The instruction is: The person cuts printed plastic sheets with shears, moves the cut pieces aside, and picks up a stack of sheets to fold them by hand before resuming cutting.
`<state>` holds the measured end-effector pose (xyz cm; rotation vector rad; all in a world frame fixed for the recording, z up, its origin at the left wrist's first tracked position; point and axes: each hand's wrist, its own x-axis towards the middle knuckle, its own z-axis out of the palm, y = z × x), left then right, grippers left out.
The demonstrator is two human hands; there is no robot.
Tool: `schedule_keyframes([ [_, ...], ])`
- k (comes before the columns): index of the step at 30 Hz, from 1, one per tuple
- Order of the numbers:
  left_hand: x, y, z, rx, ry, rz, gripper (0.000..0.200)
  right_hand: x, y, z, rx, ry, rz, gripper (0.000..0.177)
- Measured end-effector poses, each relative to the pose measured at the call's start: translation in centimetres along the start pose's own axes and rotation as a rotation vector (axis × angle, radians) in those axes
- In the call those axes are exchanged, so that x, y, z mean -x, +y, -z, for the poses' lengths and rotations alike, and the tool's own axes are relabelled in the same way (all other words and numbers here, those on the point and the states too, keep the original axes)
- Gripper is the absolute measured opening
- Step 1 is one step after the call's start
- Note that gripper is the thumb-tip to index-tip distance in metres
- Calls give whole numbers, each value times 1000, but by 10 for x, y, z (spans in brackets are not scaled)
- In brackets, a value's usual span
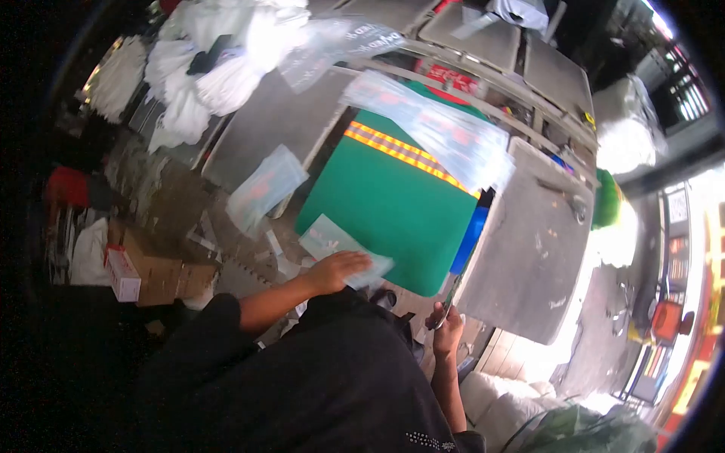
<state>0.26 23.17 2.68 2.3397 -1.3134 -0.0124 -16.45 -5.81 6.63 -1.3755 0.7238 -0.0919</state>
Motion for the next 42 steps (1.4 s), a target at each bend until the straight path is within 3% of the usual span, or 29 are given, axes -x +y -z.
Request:
schedule_keyframes([
  [1,8,1,14,426,129,183,49,-6,-4,-5,42,-28,17,38],
  [3,11,18,79,491,170,904,40,-17,-15,-19,54,-78,36,39],
  [4,31,-13,80,504,286,1132,48,-22,-18,-25,61,-102,50,39],
  [5,72,-62,59,382,730,1006,61,-28,-16,-29,71,-123,45,39],
  [6,106,-98,75,320,682,1321,64,-31,-15,-35,67,-135,45,39],
  [7,92,-84,122,474,1164,1154,41,-34,-15,-42,24,-162,52,37],
  [8,85,-67,175,482,1170,1248,39,-37,-16,-49,-21,-186,58,35],
  [10,135,-113,204,216,1140,1378,41,-38,-20,-58,-32,-196,10,31],
  [11,139,-124,212,213,1138,1374,41,-38,-23,-62,11,-200,3,29],
  [13,130,-137,224,-188,980,1247,47,-40,-24,-66,53,-192,-3,28],
  [14,118,-141,216,-181,975,1241,47,-42,-21,-67,23,-198,-9,29],
  [16,68,-132,200,-470,665,961,50,-45,-21,-67,-10,-184,-18,29],
  [19,45,-173,118,-461,513,829,55,-47,-26,-64,-13,-106,-38,30],
  [21,19,-165,75,-331,203,903,66,-49,-35,-58,87,-25,-73,31],
  [25,3,-164,67,-425,170,916,76,-53,-44,-42,85,120,-38,29],
  [28,-33,-175,80,-520,264,768,70,-56,-50,-41,-102,229,-61,26],
  [30,-93,-192,80,-250,444,559,64,-60,-56,-44,-139,265,-87,24],
  [34,-240,-208,86,-209,249,179,64,-69,-63,-61,-90,260,-133,26],
  [36,-296,-221,70,-329,114,128,65,-71,-67,-71,-38,253,-130,27],
  [42,-347,-242,48,-304,-211,13,60,-64,-64,-86,28,204,-166,32],
])
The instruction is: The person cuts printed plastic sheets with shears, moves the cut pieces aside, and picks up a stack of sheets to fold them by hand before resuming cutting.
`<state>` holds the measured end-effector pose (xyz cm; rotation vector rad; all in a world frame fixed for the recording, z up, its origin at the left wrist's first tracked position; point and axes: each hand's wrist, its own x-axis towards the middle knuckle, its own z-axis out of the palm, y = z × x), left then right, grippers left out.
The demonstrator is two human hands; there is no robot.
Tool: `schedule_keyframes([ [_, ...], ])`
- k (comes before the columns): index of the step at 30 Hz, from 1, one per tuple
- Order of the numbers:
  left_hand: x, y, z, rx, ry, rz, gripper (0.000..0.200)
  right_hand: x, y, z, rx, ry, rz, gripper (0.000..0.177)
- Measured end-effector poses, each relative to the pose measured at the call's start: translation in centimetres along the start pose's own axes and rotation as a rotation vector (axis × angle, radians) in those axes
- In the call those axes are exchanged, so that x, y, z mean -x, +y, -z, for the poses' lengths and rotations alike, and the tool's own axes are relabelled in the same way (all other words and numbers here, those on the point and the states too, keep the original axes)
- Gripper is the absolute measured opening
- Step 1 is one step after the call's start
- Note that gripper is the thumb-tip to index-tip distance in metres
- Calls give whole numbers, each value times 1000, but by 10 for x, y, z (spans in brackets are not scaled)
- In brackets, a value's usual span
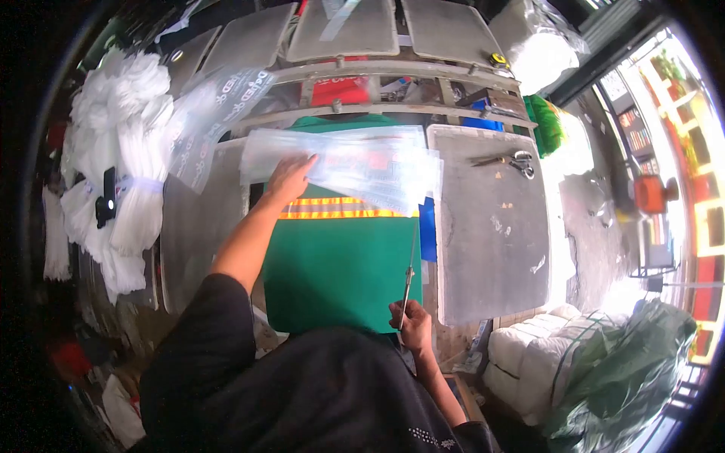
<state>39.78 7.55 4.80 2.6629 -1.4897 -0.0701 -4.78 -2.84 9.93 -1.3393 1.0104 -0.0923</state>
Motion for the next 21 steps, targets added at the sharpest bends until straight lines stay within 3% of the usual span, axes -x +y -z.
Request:
schedule_keyframes([
  [1,7,1,-5,-36,130,-64,46,4,-3,0,-15,12,-3,32],
  [4,20,4,-2,-51,38,-34,30,14,-4,3,14,10,-36,32],
  [5,26,9,0,-48,101,-42,21,15,-3,6,57,-11,-28,33],
  [8,40,28,7,-82,-11,43,20,20,8,13,113,-68,-6,33],
  [12,50,36,4,-97,75,12,30,23,17,16,206,-160,2,31],
  [14,42,33,4,-106,106,122,47,27,22,17,237,-199,49,31],
  [17,25,30,8,-141,125,68,61,35,25,17,387,-219,143,31],
  [18,22,30,12,-133,92,48,62,37,25,16,510,-212,207,32],
  [19,19,28,13,-123,62,22,62,36,38,17,443,-216,198,33],
  [20,11,8,-11,83,14,28,59,40,35,18,434,-167,193,33],
  [21,10,-1,-21,112,79,-7,50,43,28,19,481,-171,291,32],
])
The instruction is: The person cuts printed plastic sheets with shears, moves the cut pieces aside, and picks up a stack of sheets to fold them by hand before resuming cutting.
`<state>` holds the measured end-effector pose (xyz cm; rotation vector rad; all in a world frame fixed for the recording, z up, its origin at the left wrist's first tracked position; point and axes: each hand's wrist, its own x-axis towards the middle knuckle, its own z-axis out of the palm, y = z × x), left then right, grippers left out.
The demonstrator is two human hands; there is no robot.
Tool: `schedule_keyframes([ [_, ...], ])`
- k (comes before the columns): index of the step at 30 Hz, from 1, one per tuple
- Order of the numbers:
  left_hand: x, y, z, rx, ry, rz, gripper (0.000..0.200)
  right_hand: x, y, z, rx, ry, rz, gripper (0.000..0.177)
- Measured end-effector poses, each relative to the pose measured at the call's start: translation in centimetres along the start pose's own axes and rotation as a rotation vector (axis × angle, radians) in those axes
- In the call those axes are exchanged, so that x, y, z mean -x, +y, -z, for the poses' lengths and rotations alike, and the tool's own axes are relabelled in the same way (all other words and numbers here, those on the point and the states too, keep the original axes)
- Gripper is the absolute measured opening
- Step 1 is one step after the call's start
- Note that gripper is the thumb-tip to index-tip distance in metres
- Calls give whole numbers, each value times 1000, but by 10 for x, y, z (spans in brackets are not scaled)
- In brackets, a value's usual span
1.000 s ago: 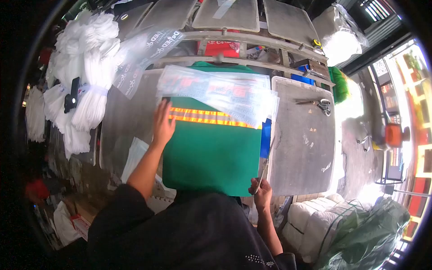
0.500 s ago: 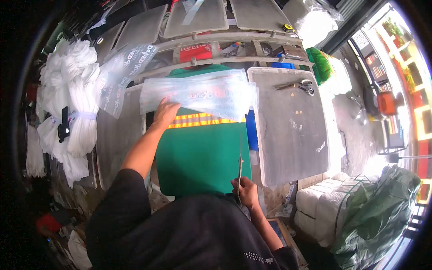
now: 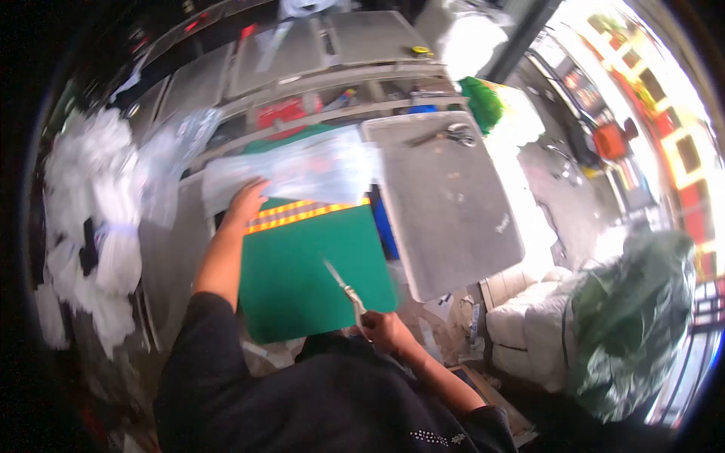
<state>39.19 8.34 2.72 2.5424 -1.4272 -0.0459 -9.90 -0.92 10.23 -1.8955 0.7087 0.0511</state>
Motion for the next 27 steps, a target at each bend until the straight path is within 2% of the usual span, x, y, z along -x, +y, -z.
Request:
schedule_keyframes([
  [1,-3,-7,-3,-2,13,-9,36,2,-5,4,60,7,94,32],
  [2,-6,10,17,-23,-76,45,22,2,-6,6,74,7,104,29],
  [5,-7,27,33,-32,-107,75,15,2,-11,5,208,113,149,27],
  [7,4,27,26,-100,100,-53,12,-1,-17,4,200,131,127,25],
  [9,20,41,13,-150,137,-41,9,-7,-14,2,118,127,211,22],
  [10,33,53,8,-158,214,-105,8,-7,-20,3,-13,40,133,21],
  [11,48,65,2,-170,288,-161,9,-9,-13,-2,-16,7,139,21],
  [13,86,80,-24,-190,340,-226,14,-16,16,-29,-221,-63,-30,23],
  [14,108,94,-25,-187,296,-174,17,-13,33,-45,-336,-44,-82,22],
  [15,127,108,-26,-184,256,-118,20,-9,25,-45,-365,-134,-269,23],
  [17,154,124,-29,-79,299,-79,24,-2,48,-59,-553,-296,-357,26],
  [18,163,127,-28,-94,293,-41,24,2,45,-59,-542,-337,-356,26],
  [20,177,137,-23,123,202,28,40,20,26,-48,-333,-325,-280,31],
  [21,180,142,-18,123,201,44,40,24,23,-44,-326,-340,-282,31],
  [23,183,150,-10,40,223,178,61,27,20,-36,-285,-396,-255,38],
  [24,184,150,-14,44,225,191,61,25,17,-35,-275,-405,-258,38],
  [26,185,150,-21,13,201,266,73,13,9,-33,-494,-455,-160,47],
  [27,189,150,-27,25,194,283,73,2,17,-40,-482,-465,-176,47],
])
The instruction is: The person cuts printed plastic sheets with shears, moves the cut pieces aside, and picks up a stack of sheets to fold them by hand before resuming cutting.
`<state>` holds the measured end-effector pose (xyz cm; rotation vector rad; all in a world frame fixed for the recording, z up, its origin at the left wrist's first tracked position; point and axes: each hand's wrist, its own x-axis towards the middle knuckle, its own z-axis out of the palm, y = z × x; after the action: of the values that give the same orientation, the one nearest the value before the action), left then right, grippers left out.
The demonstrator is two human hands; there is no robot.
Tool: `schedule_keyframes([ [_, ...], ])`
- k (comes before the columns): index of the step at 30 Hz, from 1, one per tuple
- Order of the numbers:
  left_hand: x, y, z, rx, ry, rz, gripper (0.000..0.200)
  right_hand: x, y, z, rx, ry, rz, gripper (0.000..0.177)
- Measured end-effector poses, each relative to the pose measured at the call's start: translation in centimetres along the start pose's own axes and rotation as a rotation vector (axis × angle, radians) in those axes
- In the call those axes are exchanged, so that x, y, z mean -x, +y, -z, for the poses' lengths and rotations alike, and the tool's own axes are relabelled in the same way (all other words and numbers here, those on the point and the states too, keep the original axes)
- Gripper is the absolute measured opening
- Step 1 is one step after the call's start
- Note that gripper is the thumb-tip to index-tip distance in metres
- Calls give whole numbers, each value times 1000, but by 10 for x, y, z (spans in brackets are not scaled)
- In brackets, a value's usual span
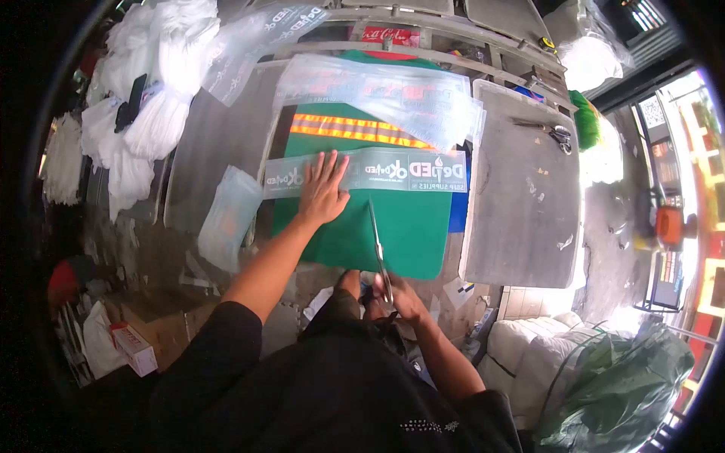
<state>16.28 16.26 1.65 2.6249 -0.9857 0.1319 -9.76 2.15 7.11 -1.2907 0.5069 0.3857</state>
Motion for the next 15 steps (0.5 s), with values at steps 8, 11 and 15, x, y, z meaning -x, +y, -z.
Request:
schedule_keyframes([
  [8,-2,4,4,-62,8,5,74,-78,-20,-29,-207,78,-67,49],
  [11,-2,4,4,-77,-8,26,74,-88,-17,-35,-168,156,-45,62],
  [15,-3,3,4,-78,-24,36,74,-91,-16,-38,-108,239,-41,59],
])
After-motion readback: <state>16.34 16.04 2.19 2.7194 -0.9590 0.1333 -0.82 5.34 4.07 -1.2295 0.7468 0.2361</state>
